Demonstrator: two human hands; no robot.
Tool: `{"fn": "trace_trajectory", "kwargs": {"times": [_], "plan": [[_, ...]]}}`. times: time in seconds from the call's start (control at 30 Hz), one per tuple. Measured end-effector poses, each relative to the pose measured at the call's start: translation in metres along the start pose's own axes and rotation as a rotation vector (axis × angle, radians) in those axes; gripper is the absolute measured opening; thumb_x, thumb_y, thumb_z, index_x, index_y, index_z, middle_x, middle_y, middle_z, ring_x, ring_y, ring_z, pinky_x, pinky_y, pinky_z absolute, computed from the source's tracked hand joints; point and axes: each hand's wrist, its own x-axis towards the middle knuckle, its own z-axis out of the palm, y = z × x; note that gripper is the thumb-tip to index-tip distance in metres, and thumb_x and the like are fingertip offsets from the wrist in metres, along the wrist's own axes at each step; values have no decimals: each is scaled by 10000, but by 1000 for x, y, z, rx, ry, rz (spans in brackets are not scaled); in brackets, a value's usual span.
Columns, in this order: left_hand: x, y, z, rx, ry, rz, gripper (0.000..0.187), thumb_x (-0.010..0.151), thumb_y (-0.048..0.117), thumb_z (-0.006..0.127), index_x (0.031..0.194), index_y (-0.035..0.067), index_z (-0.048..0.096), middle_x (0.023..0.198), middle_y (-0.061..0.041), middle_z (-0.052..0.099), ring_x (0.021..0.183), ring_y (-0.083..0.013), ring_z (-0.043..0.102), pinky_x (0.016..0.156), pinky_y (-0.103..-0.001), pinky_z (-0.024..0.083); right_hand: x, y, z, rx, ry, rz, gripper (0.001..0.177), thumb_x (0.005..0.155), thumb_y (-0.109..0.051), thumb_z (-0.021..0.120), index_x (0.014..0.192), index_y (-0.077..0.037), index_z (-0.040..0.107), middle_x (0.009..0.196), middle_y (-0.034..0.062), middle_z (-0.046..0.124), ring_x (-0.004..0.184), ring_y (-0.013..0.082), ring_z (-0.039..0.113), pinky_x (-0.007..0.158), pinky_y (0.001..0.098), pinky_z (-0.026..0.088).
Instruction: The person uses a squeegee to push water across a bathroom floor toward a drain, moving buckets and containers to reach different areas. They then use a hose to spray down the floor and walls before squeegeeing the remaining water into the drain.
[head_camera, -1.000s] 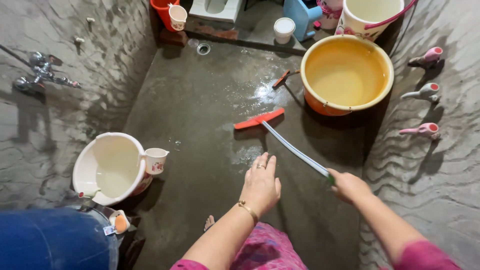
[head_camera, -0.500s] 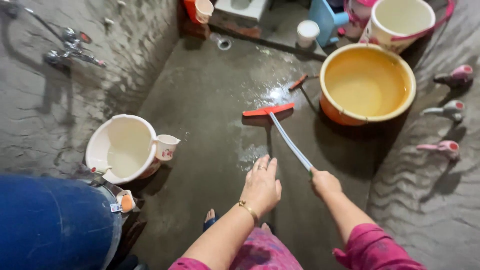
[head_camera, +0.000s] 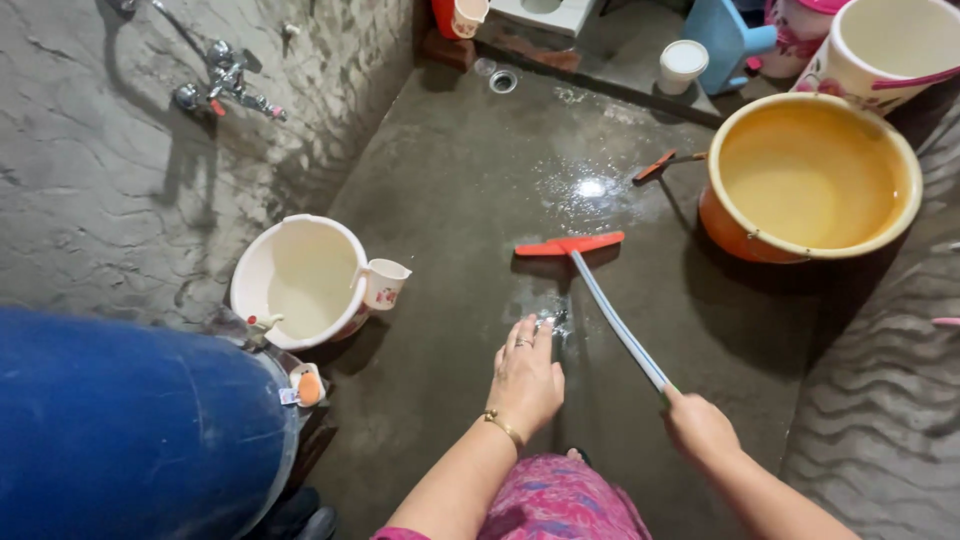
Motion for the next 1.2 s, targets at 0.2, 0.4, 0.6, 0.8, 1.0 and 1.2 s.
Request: {"fn": "trace_trajectory", "kwargs": {"times": [0.2, 0.4, 0.6, 0.8, 1.0, 1.2], "plan": [[-9, -29, -30, 22, -78, 4, 655, 869, 179, 649, 1456, -26, 442, 1532, -252, 407, 1445, -398, 347, 1148, -509, 304, 70, -80, 2, 0, 165, 7, 418, 964, -290, 555, 1378, -241, 559, 1010, 170, 739, 971, 376, 726, 829, 515, 580], [-23, -78, -60, 27, -13, 35, 634, 882, 175, 651, 1453, -21, 455, 1536, -240, 429, 1449, -398, 363, 1155, -513, 312, 14, -136, -29, 44, 217, -34, 322, 973, -282, 562, 1277, -218, 644, 1027, 150, 754, 959, 373, 731, 825, 519, 578], [-30, -117, -84, -25, -6, -8, 665, 851, 167, 672, 1448, -26, 452, 1522, -250, 420, 1431, -407, 361, 1140, -515, 319, -57, -166, 5, 31, 104, 5, 422, 962, -330, 574, 1381, -284, 571, 987, 169, 744, 922, 386, 730, 801, 526, 580], [-45, -143, -98, -55, 19, 9, 639, 872, 174, 671, 1442, -30, 467, 1524, -260, 420, 1443, -409, 361, 1147, -514, 324, 2, -242, 41, 35, 95, 0, 367, 967, -284, 563, 1327, -218, 587, 1053, 197, 712, 979, 402, 721, 829, 531, 585], [-65, -173, -112, -20, -19, -44, 628, 882, 180, 661, 1445, -22, 468, 1542, -255, 389, 1453, -404, 332, 1150, -520, 317, 54, -298, 6, 125, 202, 10, 273, 981, -219, 506, 1189, -128, 658, 1073, 216, 727, 1019, 417, 711, 861, 539, 572], [-72, -199, -133, -100, -5, -140, 645, 881, 180, 651, 1461, -14, 446, 1569, -219, 361, 1462, -391, 315, 1145, -536, 311, -34, -329, -17, 268, 46, 47, 281, 1035, -282, 479, 1144, -120, 681, 916, 207, 765, 884, 407, 750, 810, 548, 574]]}}
